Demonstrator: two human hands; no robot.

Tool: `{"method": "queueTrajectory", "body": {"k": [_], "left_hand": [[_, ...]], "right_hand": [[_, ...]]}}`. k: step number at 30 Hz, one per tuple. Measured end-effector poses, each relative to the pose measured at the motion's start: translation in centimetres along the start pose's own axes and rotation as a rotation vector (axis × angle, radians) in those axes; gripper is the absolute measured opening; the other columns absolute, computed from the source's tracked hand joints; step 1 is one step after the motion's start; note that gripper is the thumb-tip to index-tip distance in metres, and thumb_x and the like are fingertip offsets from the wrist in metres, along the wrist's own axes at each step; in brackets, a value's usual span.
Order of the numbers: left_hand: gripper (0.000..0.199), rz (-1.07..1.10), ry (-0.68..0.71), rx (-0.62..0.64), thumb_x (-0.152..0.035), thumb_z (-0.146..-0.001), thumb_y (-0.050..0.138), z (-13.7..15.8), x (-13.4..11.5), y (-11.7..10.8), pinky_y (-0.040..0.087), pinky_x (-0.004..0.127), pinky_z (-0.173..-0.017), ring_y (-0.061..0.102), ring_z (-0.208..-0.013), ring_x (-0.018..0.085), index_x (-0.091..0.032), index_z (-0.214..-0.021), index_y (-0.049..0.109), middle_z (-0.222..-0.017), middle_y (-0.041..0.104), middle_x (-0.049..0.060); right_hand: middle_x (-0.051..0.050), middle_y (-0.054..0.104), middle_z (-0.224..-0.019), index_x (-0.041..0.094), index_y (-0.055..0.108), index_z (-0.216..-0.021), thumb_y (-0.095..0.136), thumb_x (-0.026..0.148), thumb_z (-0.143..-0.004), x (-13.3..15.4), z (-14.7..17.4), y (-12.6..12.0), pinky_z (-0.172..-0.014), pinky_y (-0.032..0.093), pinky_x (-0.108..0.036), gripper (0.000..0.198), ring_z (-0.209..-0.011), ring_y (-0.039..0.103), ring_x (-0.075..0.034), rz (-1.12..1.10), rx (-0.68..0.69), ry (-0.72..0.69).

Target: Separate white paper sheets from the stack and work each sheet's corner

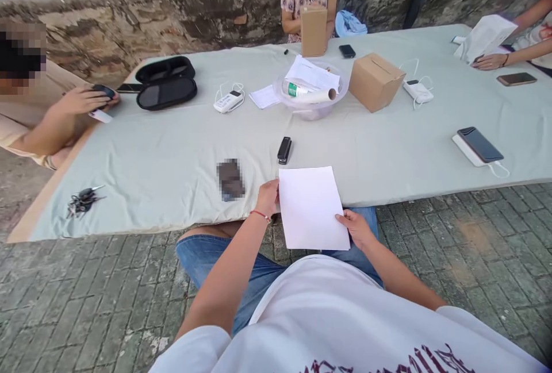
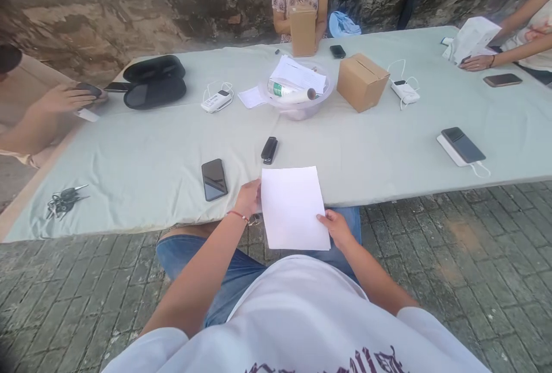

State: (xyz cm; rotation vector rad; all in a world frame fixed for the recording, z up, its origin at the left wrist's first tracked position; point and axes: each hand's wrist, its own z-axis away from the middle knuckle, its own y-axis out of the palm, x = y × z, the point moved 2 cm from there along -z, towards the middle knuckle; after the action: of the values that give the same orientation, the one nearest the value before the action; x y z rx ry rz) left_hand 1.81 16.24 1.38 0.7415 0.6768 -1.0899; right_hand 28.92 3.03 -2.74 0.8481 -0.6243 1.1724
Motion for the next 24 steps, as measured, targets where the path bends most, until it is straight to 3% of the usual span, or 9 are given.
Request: {"method": "queueTrajectory", "body": {"k": [4, 6, 10, 17, 20, 24], "left_hand": [[0.032, 0.019, -0.178, 0.126, -0.047, -0.085, 0.062, 4.2, 4.1, -0.1, 0.051, 0.028, -0.059, 0.067, -0.065, 0.017, -0.016, -0.096, 0.065, -0.077, 0.072, 0.007], [0.037, 0.082, -0.207, 0.202, -0.046, -0.082, 0.067, 6.3, 6.2, -0.3, 0.055, 0.032, -0.071, 0.071, -0.078, 0.021, -0.015, -0.102, 0.067, -0.087, 0.075, 0.009], [0.034, 0.170, -0.232, 0.189, -0.035, -0.069, 0.081, 8.9, 9.1, -1.2, 0.055, 0.040, -0.089, 0.073, -0.088, 0.027, -0.011, -0.090, 0.070, -0.090, 0.076, 0.013], [0.042, 0.202, -0.199, 0.075, -0.031, -0.059, 0.090, 9.2, 9.6, -2.1, 0.057, 0.045, -0.085, 0.074, -0.081, 0.028, -0.010, -0.090, 0.071, -0.088, 0.077, 0.014], [0.041, 0.237, -0.204, 0.016, -0.028, -0.059, 0.090, 9.0, 9.7, -1.9, 0.057, 0.043, -0.085, 0.073, -0.079, 0.026, -0.011, -0.091, 0.070, -0.089, 0.077, 0.013], [0.034, 0.327, -0.228, 0.024, -0.035, -0.071, 0.081, 8.7, 10.3, -1.3, 0.057, 0.039, -0.086, 0.073, -0.084, 0.025, -0.011, -0.093, 0.072, -0.093, 0.077, 0.013]], "right_hand": [[-0.001, 0.074, -0.077, 0.018, 0.069, -0.082, 0.085, 0.046, -0.064, 1.2, 0.6, -3.2, -0.064, 0.047, -0.029, 0.036, -0.064, 0.063, -0.016, -0.041, -0.040, 0.074], [-0.003, 0.075, -0.080, 0.018, 0.071, -0.085, 0.084, 0.046, -0.066, 1.4, 0.6, -3.7, -0.069, 0.050, -0.031, 0.036, -0.069, 0.065, -0.018, -0.034, -0.026, 0.091], [-0.005, 0.075, -0.086, 0.018, 0.072, -0.090, 0.078, 0.049, -0.071, 1.1, 0.2, -3.4, -0.075, 0.051, -0.034, 0.036, -0.078, 0.067, -0.022, 0.053, -0.009, 0.079], [-0.003, 0.072, -0.083, 0.021, 0.065, -0.085, 0.068, 0.056, -0.078, 0.7, -0.1, -2.9, -0.069, 0.050, -0.032, 0.036, -0.074, 0.064, -0.020, 0.375, -0.106, -0.072], [-0.003, 0.073, -0.082, 0.020, 0.064, -0.082, 0.073, 0.057, -0.074, 0.7, 0.3, -3.1, -0.066, 0.049, -0.031, 0.039, -0.072, 0.064, -0.020, 0.375, -0.096, -0.038], [-0.006, 0.076, -0.089, 0.019, 0.070, -0.091, 0.075, 0.055, -0.072, 1.3, 0.6, -4.5, -0.069, 0.054, -0.035, 0.041, -0.077, 0.068, -0.024, 0.292, -0.098, 0.033]]}}
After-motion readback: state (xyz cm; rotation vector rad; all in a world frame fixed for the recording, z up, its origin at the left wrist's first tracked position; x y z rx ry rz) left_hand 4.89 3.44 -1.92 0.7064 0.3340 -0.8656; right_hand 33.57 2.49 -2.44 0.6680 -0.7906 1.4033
